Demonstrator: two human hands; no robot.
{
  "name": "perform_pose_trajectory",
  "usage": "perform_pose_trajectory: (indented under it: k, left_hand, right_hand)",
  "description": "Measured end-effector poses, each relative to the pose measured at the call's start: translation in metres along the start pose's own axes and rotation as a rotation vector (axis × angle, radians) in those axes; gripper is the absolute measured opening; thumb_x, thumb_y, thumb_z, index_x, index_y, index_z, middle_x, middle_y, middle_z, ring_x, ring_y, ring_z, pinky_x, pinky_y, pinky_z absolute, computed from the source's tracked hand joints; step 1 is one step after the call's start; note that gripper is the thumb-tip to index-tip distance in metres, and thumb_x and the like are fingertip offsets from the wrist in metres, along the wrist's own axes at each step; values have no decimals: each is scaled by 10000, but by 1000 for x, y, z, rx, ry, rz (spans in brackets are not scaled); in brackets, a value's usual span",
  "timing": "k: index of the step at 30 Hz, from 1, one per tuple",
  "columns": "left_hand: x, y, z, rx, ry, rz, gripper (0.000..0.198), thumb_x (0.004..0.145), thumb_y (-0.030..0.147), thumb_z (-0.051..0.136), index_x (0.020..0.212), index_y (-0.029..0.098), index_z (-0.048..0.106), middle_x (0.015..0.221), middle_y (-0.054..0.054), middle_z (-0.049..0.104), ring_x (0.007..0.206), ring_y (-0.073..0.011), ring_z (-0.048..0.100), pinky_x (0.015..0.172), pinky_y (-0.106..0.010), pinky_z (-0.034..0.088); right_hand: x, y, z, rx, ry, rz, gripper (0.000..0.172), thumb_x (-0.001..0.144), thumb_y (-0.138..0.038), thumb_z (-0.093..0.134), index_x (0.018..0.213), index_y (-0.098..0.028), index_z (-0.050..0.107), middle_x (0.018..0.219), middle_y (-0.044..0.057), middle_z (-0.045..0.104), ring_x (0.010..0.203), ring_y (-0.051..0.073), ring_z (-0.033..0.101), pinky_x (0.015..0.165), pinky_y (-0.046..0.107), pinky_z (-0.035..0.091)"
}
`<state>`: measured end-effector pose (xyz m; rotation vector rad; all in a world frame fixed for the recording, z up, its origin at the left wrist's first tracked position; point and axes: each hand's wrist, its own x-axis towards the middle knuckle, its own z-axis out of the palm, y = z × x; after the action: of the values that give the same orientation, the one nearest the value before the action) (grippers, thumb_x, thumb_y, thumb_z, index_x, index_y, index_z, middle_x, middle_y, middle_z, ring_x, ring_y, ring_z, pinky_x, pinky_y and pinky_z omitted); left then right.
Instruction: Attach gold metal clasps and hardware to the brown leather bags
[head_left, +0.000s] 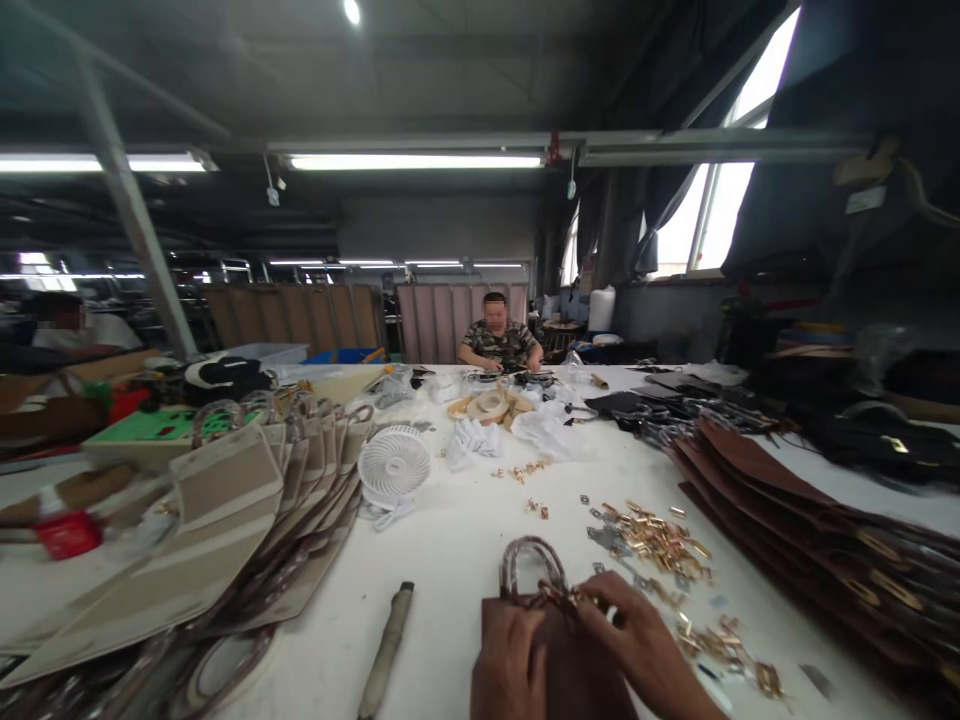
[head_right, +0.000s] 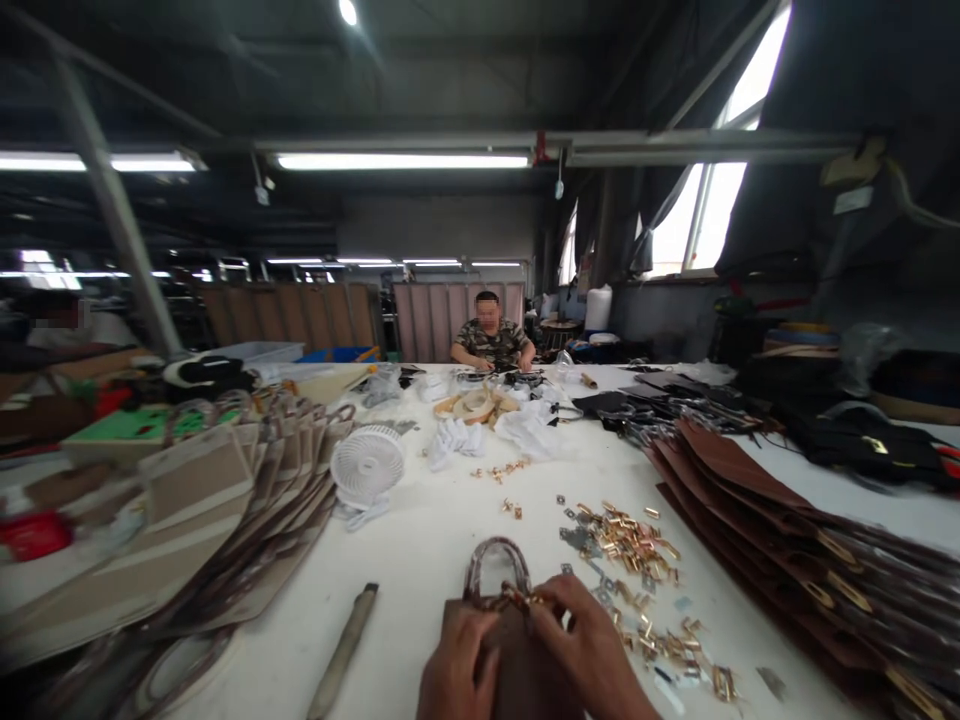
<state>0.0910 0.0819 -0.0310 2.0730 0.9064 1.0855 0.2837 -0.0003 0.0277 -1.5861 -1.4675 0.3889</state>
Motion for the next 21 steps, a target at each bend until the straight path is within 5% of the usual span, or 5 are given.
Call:
perform_pose_trajectory:
  k: [3, 8, 13, 16, 21]
  left_hand:
    - [-3, 4, 3, -303, -121, -168, 497, 808, 244, 642, 1304, 215, 644, 1292, -103, 681, 1224, -280, 632, 1096, -394, 489]
    - [-7, 6, -2, -731, 0, -454, 752, 816, 601, 711, 1413, 166, 569, 1324, -150, 666, 1176, -320, 664, 985, -385, 575]
    - [-4, 12, -4, -658, 104, -619, 1025, 736, 792, 719, 1484, 118, 529, 958, -132, 745, 718, -237, 705, 558, -288, 594]
    - [-1, 12, 1, -615, 129, -682, 1163, 695, 861, 695, 1510, 60, 481, 626, -61, 666, 554, -178, 640, 504, -222, 550]
    - [0, 8, 10, -562, 138, -742, 1135, 694, 871, 686, 1488, 79, 511, 624, -56, 663, 491, -138, 599, 469, -180, 509]
  right_hand:
    - [1, -29, 30, 208, -124, -40, 392, 1034, -548, 477, 1001, -277, 757, 1056, 47, 691, 1022, 268, 634, 917, 348, 508]
    - [12, -34, 58, 436, -199, 25, 367, 1016, -538, 525, 972, -258, 758, 999, 30, 703, 975, 259, 656, 882, 327, 507]
    - [26, -26, 55, 405, -268, -27, 437, 1042, -506, 506, 755, -215, 660, 761, 2, 633, 766, 208, 603, 736, 288, 465]
    - [30, -21, 52, 395, -301, -102, 433, 1067, -459, 490, 754, -207, 650, 740, -1, 633, 776, 197, 598, 769, 283, 455]
    - [30, -6, 52, 486, -223, -106, 282, 1043, -401, 564, 925, -254, 773, 897, 7, 716, 843, 196, 648, 781, 266, 477]
